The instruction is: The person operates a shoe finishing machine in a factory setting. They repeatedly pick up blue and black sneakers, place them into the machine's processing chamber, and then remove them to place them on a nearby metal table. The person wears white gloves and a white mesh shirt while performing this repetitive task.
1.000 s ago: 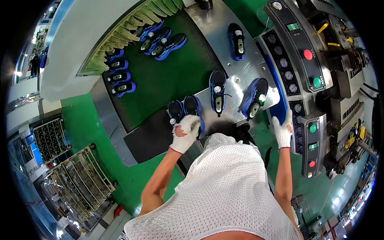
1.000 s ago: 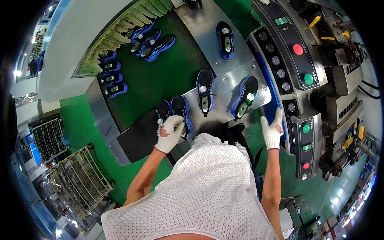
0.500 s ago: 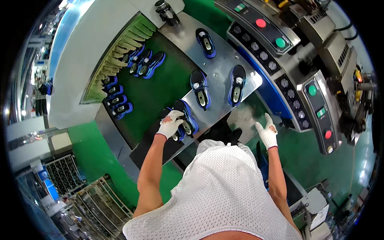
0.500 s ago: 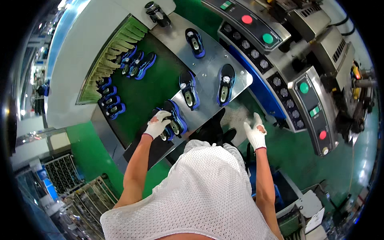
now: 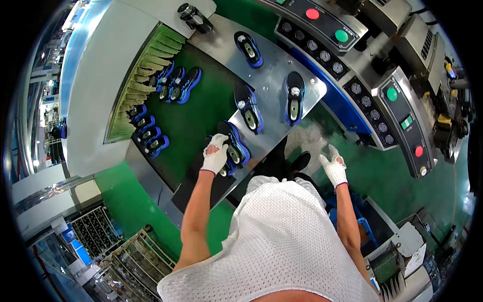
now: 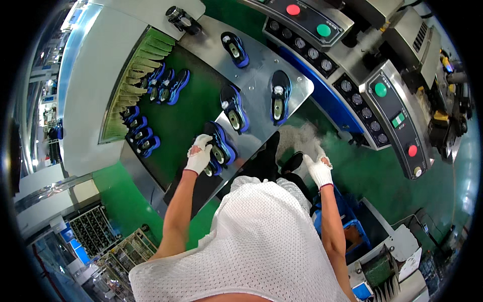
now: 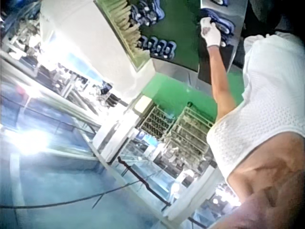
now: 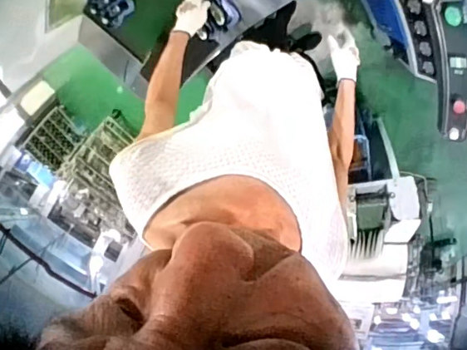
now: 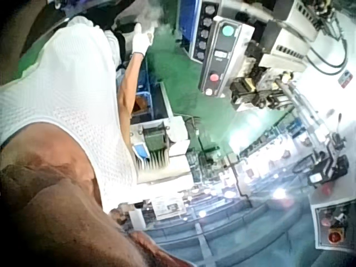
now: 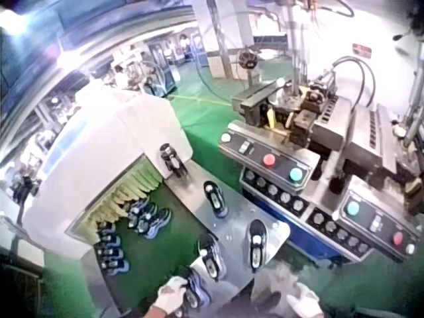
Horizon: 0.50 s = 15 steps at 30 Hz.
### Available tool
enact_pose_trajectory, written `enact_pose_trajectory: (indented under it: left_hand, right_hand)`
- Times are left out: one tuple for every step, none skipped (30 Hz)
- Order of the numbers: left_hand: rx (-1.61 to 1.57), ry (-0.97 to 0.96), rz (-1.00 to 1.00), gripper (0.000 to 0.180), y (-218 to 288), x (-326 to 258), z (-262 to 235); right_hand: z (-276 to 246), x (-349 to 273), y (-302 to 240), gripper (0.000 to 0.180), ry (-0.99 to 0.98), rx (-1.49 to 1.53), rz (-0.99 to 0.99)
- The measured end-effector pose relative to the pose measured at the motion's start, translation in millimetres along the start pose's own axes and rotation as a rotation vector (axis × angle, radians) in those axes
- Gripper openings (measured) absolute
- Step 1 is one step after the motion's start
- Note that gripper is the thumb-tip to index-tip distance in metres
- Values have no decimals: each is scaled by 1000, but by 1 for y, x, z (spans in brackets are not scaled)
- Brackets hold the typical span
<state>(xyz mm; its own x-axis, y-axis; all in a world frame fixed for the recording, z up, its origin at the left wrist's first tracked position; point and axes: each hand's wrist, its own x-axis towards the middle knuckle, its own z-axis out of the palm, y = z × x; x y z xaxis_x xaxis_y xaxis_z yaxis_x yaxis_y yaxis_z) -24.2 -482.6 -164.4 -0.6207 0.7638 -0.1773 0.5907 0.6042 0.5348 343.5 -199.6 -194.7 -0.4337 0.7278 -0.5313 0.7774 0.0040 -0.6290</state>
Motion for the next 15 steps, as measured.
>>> enact_pose_trajectory:
  left_hand:
    - [7, 41, -5, 28, -3, 6, 2]
    - [14, 83, -11, 28, -6, 13, 5]
    - [-11, 98, 18, 29, 1, 24, 4]
    - [-4, 110, 44, 28, -3, 34, 10]
    - [7, 139, 52, 28, -4, 41, 18]
    - [21, 162, 67, 28, 1, 52, 21]
    - [0, 95, 72, 30, 5, 61, 13]
    - [-21, 28, 81, 33, 6, 69, 1]
    - [-141, -38, 83, 37, 1, 74, -11]
    - [-241, -214, -66, 40, 1, 88, -35]
    - [-91, -94, -17, 44, -9, 106, -58]
    - [56, 26, 27, 47, -24, 123, -79]
    - [-1, 129, -43, 51, -46, 147, -102]
    - [-60, 230, -118, 55, -74, 171, -123]
    - [6, 350, -112, 60, -100, 195, -139]
  right_hand:
    - [1, 9, -7, 73, -8, 19, -12]
    - [3, 18, -16, 73, -18, 36, -25]
    - [2, 27, -24, 73, -25, 63, -43]
    - [1, 38, -38, 73, -33, 24, -58]
    - [0, 47, -53, 73, -40, -14, -74]
    - [-1, 55, -65, 73, -41, -48, -84]
    - [6, 64, -68, 70, 57, -106, -150]
    - [6, 73, -70, 71, 47, -125, -159]
    - [1, 74, -85, 72, 35, -160, -160]
    - [-2, 71, -97, 73, 34, -194, -151]
    - [-4, 74, -99, 73, 33, -198, -160]
    - [-8, 74, -100, 74, 29, -205, -168]
    - [-8, 68, -105, 73, 33, -50, -121]
    - [-12, 65, -118, 72, 5, -92, -76]
    - [-9, 62, -117, 73, 18, -67, -36]
